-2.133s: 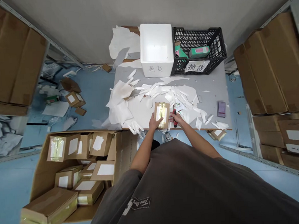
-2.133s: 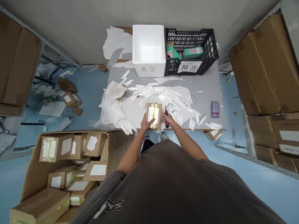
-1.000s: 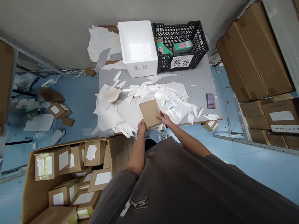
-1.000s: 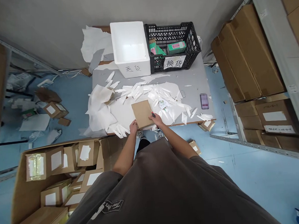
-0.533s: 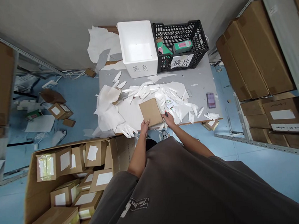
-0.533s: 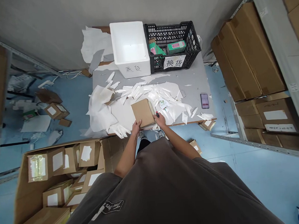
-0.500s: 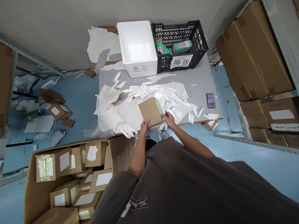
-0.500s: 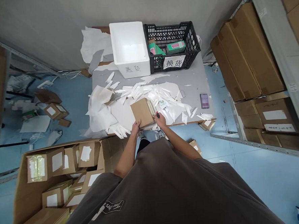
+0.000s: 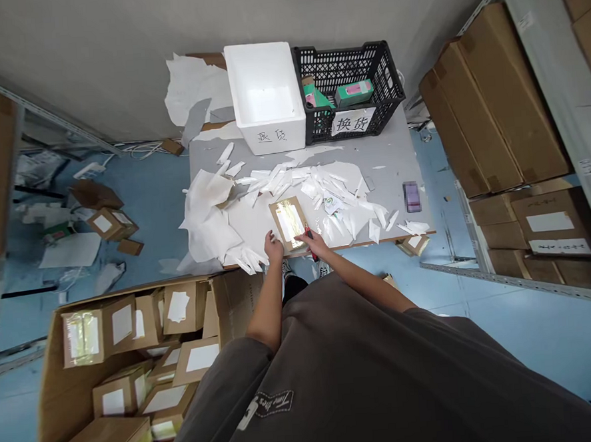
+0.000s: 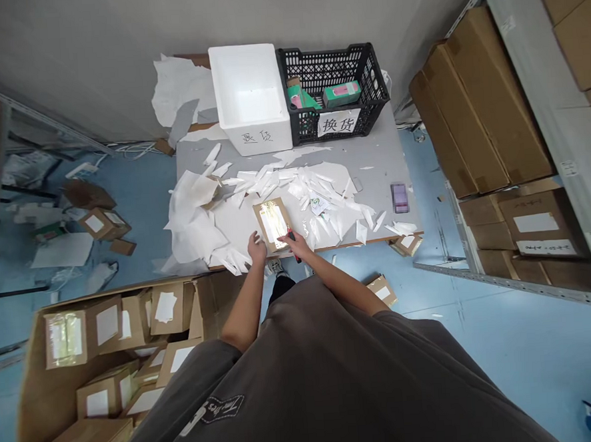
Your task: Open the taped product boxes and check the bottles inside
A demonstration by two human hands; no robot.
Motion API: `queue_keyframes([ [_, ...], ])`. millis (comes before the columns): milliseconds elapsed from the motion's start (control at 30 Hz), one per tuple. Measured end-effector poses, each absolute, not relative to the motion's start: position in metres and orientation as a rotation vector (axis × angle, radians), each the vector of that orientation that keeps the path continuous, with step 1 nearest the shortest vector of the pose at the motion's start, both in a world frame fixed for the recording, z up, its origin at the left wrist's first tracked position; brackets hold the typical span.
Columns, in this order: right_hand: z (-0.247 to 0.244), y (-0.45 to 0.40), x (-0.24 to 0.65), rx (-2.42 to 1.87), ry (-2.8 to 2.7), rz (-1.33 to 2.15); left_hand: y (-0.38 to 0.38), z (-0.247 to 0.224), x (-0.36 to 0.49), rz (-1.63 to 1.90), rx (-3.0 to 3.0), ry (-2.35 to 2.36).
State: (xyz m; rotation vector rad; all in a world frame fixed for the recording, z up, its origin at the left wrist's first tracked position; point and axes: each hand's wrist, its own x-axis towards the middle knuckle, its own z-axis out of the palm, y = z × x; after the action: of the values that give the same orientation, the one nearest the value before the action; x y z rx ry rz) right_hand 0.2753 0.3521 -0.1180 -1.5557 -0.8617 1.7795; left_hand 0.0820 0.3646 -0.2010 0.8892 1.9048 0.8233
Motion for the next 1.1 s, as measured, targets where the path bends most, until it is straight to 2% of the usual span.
queue_keyframes([
  [100, -0.117, 0.358, 0.274, -1.562, -0.770, 1.818, 0.390, -0.183, 0.062, 0.772, 1.299, 1.787],
  [233, -0.113, 0.369, 0.283, -1.588, -0.698, 1.882, 0.421, -0.155, 0.048, 0.208, 1.839, 1.404],
  [367, -0.111, 0.387, 0.290, -1.746, -0.770, 1.794, 0.432, -0.139, 0.049, -0.089, 1.926, 1.445],
  [800, -0.088, 0.497, 0.257, -2.165, -2.072, 1.401, 0.404, -0.140, 0.102, 0.012, 1.754, 1.657],
  [1100, -0.099, 0.500, 0.253, -2.123, -2.364, 1.187, 0.401, -0.139, 0.112, 0.055, 1.680, 1.690],
])
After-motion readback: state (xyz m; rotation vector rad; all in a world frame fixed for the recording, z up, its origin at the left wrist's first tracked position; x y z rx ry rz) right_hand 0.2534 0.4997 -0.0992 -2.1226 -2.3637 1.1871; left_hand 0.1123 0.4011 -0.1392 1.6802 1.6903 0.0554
